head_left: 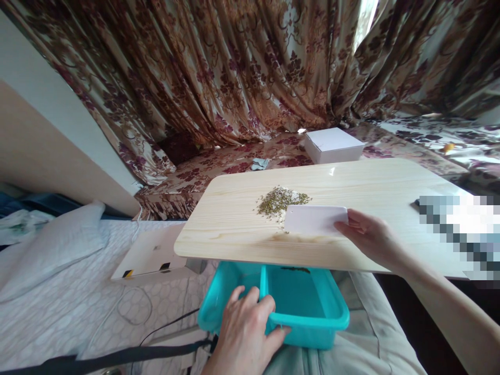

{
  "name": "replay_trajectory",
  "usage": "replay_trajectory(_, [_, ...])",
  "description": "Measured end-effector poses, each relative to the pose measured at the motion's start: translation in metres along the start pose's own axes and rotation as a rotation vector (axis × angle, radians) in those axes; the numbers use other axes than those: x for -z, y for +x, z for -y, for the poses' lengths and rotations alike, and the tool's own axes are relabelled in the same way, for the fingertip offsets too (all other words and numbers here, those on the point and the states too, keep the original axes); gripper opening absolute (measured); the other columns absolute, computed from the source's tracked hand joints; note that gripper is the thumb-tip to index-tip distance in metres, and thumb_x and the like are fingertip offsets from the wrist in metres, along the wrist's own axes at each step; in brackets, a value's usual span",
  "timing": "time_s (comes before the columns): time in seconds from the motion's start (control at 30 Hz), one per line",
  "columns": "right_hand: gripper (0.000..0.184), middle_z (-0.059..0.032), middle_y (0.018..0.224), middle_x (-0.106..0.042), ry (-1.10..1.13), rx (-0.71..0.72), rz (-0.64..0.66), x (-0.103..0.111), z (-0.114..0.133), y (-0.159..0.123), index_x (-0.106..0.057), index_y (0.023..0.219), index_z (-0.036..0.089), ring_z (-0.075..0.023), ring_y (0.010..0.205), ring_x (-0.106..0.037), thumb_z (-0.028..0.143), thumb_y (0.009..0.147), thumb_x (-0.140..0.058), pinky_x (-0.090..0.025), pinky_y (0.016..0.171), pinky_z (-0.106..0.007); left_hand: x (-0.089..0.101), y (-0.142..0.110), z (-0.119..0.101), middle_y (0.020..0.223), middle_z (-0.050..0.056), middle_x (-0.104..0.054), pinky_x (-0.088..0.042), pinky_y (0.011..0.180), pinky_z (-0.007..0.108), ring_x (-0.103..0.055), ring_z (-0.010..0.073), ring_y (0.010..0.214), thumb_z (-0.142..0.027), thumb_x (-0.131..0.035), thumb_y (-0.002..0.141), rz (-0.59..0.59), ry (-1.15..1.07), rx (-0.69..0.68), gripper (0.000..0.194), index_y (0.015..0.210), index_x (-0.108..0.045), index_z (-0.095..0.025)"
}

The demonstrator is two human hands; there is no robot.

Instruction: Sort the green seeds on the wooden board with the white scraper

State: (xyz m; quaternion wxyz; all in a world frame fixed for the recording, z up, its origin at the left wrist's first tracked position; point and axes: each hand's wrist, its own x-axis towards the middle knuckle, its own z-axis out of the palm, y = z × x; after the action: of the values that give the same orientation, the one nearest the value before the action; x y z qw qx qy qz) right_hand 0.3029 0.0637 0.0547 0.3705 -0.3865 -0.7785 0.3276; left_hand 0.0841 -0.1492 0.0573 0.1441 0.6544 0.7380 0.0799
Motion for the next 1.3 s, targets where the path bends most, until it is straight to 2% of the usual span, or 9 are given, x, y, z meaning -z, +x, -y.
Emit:
replay_trajectory(0.1, [0.017, -0.0037, 0.078, -0.07, 0.062, -0.022, 0.017, 0.0, 0.003, -0.003, -0.059, 0.081, 0.022, -0.0202, 0.073, -0.065, 0.038, 0.082, -0.054, -0.054, 0.065, -0.03, -0.001, 0.0, 0.001, 0.08, -0.002, -0.055, -0.034, 0.098, 0.044, -0.055, 0.0205, 0.087, -0.032, -0.068, 0.075, -0.007, -0.008, -0.004, 0.012, 0.075, -0.059, -0.024])
replay_trajectory(0.2, [0.017, -0.0041, 0.078, -0.07, 0.052, -0.036, -0.021, -0.001, 0.003, -0.004, -0.059, 0.079, 0.021, -0.0205, 0.073, -0.066, 0.038, 0.081, -0.055, -0.054, 0.066, -0.031, -0.002, -0.001, 0.001, 0.08, -0.002, -0.055, -0.035, 0.096, 0.044, -0.055, 0.021, 0.087, -0.033, -0.068, 0.074, -0.019, -0.026, 0.001, 0.012, 0.075, -0.06, -0.025])
replay_trajectory(0.3, [0.019, -0.0041, 0.076, -0.069, 0.059, -0.042, -0.004, -0.002, 0.002, -0.007, -0.059, 0.078, 0.021, -0.0204, 0.071, -0.066, 0.04, 0.081, -0.056, -0.054, 0.066, -0.031, 0.0, -0.002, 0.001, 0.08, -0.002, -0.055, -0.034, 0.097, 0.044, -0.055, 0.0208, 0.087, -0.034, -0.068, 0.075, -0.02, -0.031, 0.001, 0.012, 0.075, -0.061, -0.025])
replay_trajectory(0.37, [0.021, -0.0048, 0.081, -0.07, 0.122, -0.05, 0.015, -0.001, 0.001, -0.009, -0.061, 0.082, 0.021, -0.021, 0.076, -0.066, 0.042, 0.082, -0.056, -0.055, 0.068, -0.032, 0.001, -0.003, 0.0, 0.08, -0.002, -0.055, -0.033, 0.098, 0.044, -0.056, 0.0203, 0.087, -0.034, -0.068, 0.075, -0.018, -0.025, -0.006, 0.011, 0.075, -0.061, -0.025])
replay_trajectory(0.5, [0.028, -0.0062, 0.091, -0.071, 0.224, -0.07, -0.055, -0.003, -0.001, -0.014, -0.063, 0.095, 0.021, -0.0225, 0.084, -0.067, 0.044, 0.081, -0.059, -0.055, 0.073, -0.033, 0.002, -0.001, -0.001, 0.079, -0.002, -0.056, -0.033, 0.099, 0.043, -0.056, 0.0197, 0.087, -0.033, -0.067, 0.075, -0.029, -0.011, -0.023, 0.011, 0.075, -0.06, -0.024])
replay_trajectory(0.6, [0.03, -0.0064, 0.092, -0.071, 0.274, -0.074, -0.046, -0.009, 0.0, -0.018, -0.064, 0.098, 0.021, -0.0226, 0.084, -0.066, 0.045, 0.08, -0.06, -0.055, 0.073, -0.032, 0.0, -0.001, -0.002, 0.079, -0.002, -0.055, -0.034, 0.098, 0.043, -0.056, 0.0198, 0.086, -0.034, -0.066, 0.075, -0.045, -0.01, -0.026, 0.012, 0.074, -0.06, -0.023])
replay_trajectory(0.87, [0.026, -0.003, 0.076, -0.068, 0.23, -0.093, -0.07, -0.015, 0.004, -0.03, -0.063, 0.087, 0.02, -0.0187, 0.069, -0.062, 0.045, 0.08, -0.059, -0.049, 0.056, -0.025, -0.001, -0.004, -0.003, 0.081, -0.002, -0.056, -0.032, 0.099, 0.043, -0.056, 0.02, 0.088, -0.032, -0.066, 0.075, -0.067, -0.047, -0.014, 0.01, 0.076, -0.061, -0.024])
replay_trajectory(1.03, [0.024, -0.0019, 0.071, -0.064, 0.244, -0.101, -0.059, -0.018, 0.003, -0.027, -0.06, 0.08, 0.02, -0.0174, 0.065, -0.059, 0.044, 0.08, -0.058, -0.047, 0.054, -0.024, 0.0, -0.003, -0.004, 0.083, -0.001, -0.057, -0.033, 0.099, 0.044, -0.055, 0.0224, 0.092, -0.039, -0.07, 0.07, -0.033, -0.083, 0.016, 0.019, 0.078, -0.062, -0.024])
replay_trajectory(1.3, [0.028, -0.0024, 0.07, -0.064, 0.298, -0.153, -0.003, -0.021, 0.02, -0.023, -0.06, 0.078, 0.02, -0.0169, 0.063, -0.057, 0.048, 0.076, -0.061, -0.046, 0.052, -0.025, -0.001, -0.001, -0.002, 0.08, -0.001, -0.056, -0.033, 0.098, 0.044, -0.055, 0.0207, 0.088, -0.037, -0.065, 0.076, -0.044, -0.089, -0.014, 0.014, 0.075, -0.059, -0.023])
